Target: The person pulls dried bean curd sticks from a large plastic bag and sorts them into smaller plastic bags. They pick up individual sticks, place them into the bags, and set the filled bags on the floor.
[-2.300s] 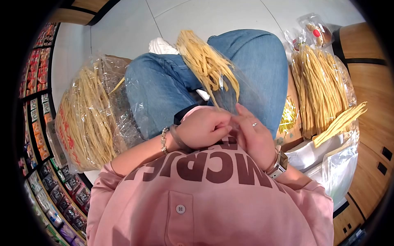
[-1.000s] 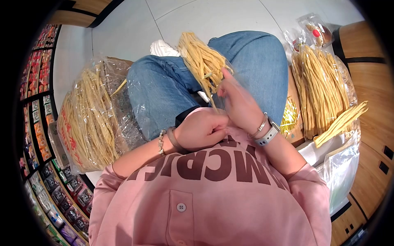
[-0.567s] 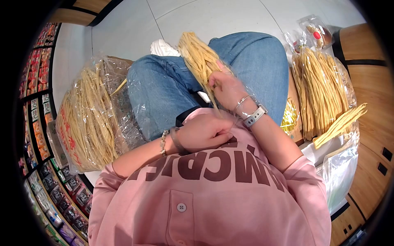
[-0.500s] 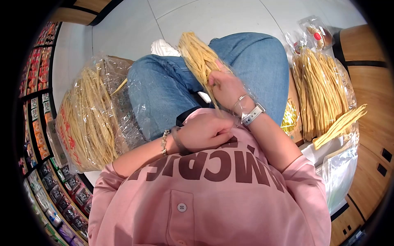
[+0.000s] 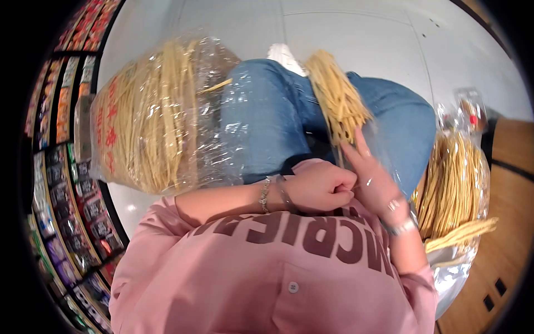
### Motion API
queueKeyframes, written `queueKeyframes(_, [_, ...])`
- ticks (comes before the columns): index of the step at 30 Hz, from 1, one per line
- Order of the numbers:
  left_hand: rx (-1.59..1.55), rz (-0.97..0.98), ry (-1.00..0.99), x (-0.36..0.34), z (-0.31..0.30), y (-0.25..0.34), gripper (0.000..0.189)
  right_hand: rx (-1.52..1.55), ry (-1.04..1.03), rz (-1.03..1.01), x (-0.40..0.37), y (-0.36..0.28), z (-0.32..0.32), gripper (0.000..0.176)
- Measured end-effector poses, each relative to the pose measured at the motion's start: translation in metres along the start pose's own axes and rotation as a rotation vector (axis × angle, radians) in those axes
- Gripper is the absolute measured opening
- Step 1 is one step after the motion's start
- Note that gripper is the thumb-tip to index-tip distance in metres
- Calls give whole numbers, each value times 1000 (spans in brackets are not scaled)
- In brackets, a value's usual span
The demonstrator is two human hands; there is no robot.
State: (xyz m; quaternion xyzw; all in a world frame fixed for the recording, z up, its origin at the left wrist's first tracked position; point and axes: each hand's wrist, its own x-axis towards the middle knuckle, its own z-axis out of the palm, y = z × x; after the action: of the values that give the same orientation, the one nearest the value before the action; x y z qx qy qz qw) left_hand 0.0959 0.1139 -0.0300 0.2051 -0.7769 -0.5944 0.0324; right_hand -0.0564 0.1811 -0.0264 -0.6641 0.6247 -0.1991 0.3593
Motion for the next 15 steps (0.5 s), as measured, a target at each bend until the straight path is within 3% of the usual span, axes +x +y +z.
queueKeyframes(1, [-25,-12,55,-2,0,-2,19,0,-96,-44,-8,-6,-11,43])
queueKeyframes(2, [-41,-21,73,-4,-2,-4,19,70,-431,10,-8,-23,-36,37])
queueKeyframes(3, [-59,-28,89,-5,-4,-6,19,82,-451,100,-12,-46,-55,25])
queueKeyframes(6, [-78,8,149,-9,-4,-10,20,249,-421,137,5,-65,-90,22])
queueKeyframes(8, [-92,6,145,-10,-3,-14,20,60,-260,83,42,-74,-84,22])
queueKeyframes(11, [-97,-3,106,-13,-6,-15,20,-131,-198,-124,105,-79,-45,26])
queueKeyframes(12, [-86,-7,87,-14,-7,-17,20,-135,-149,-330,125,-73,-22,30])
queueKeyframes(15, [-48,-15,134,-17,-3,-26,21,-300,-82,-389,178,-89,30,40])
